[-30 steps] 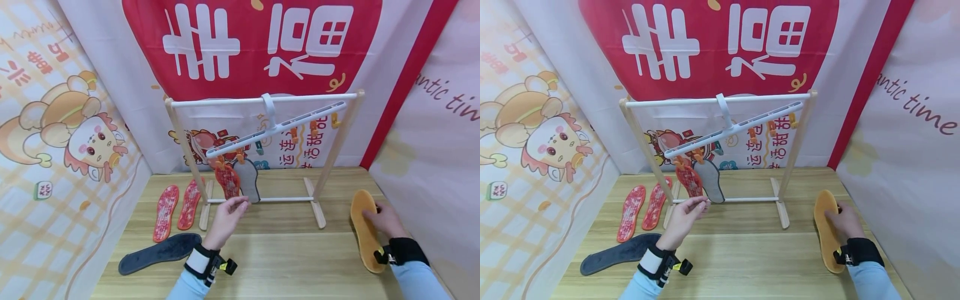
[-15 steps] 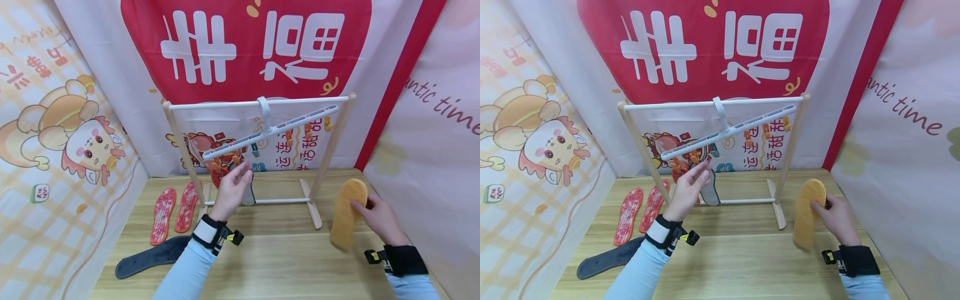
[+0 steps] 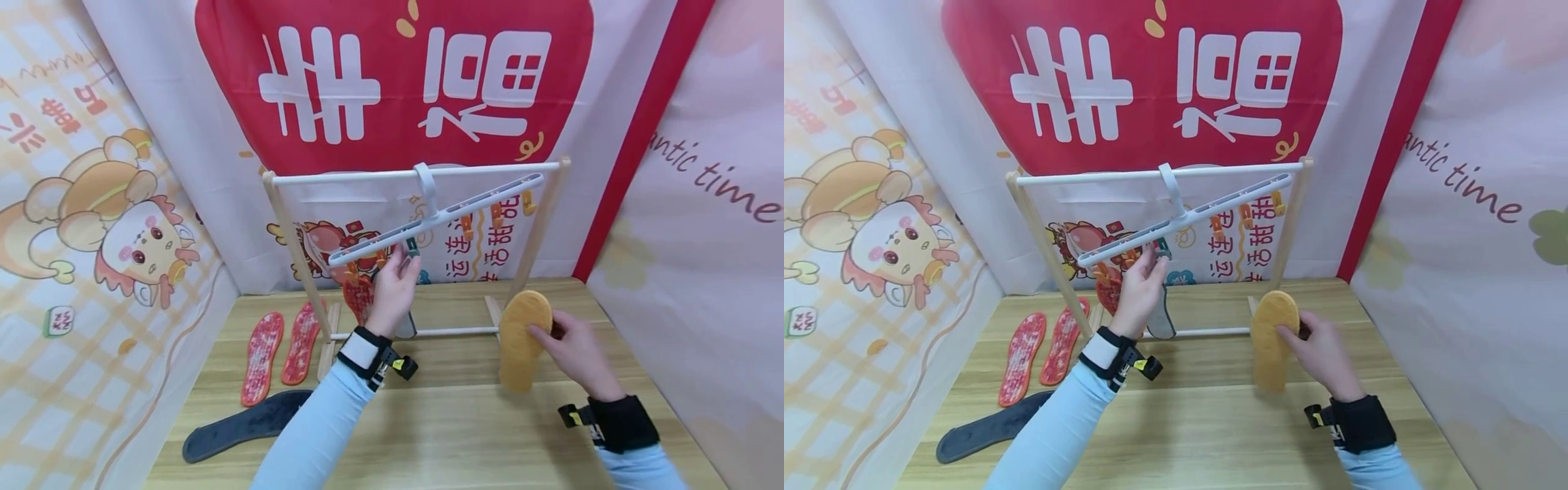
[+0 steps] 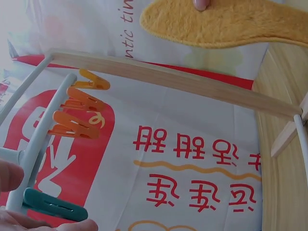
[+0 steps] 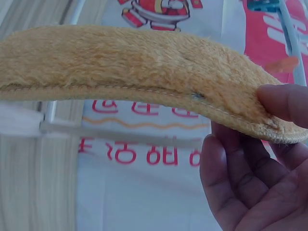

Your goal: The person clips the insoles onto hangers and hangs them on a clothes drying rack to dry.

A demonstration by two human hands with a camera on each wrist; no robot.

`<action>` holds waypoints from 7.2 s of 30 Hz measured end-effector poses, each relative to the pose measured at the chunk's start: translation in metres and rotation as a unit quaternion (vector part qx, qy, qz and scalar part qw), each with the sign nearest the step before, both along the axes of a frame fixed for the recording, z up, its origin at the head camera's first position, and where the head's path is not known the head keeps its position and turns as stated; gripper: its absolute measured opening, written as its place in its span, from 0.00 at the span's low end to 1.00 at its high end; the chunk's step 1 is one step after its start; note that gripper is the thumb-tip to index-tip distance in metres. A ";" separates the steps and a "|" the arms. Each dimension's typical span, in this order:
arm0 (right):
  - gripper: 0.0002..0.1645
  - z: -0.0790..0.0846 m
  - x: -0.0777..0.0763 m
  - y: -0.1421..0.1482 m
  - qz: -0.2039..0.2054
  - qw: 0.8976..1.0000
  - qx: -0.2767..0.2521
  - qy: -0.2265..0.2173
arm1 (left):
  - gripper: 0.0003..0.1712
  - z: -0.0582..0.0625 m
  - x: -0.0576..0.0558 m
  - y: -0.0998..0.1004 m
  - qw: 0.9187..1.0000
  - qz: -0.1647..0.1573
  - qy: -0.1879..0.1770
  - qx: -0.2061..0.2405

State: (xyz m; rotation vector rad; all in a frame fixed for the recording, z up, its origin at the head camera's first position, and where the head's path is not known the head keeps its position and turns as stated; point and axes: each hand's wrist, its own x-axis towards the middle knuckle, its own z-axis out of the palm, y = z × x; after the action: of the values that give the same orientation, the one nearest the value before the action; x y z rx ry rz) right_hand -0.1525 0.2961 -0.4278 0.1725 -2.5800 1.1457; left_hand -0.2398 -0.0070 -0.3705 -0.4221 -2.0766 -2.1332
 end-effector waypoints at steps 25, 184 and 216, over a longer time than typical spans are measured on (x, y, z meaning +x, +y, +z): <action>0.15 0.011 -0.035 -0.095 0.119 0.991 -0.051 -0.015 | 0.22 0.008 -0.013 -0.032 0.997 0.039 -0.012 0.058; 0.12 -0.101 0.004 -0.076 0.004 0.995 -0.031 -0.091 | 0.26 -0.187 0.084 -0.274 0.889 0.124 -0.159 -0.411; 0.21 0.037 -0.096 -0.111 0.059 0.996 -0.014 0.062 | 0.10 -0.126 0.077 -0.248 0.887 0.122 -0.039 -0.444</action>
State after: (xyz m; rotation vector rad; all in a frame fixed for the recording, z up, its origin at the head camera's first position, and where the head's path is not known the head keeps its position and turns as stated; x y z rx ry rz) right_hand -0.2482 0.1848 -0.3906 0.3815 -2.4723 1.1730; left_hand -0.1624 -0.2549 -0.4963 -0.1297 -2.8647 -0.9683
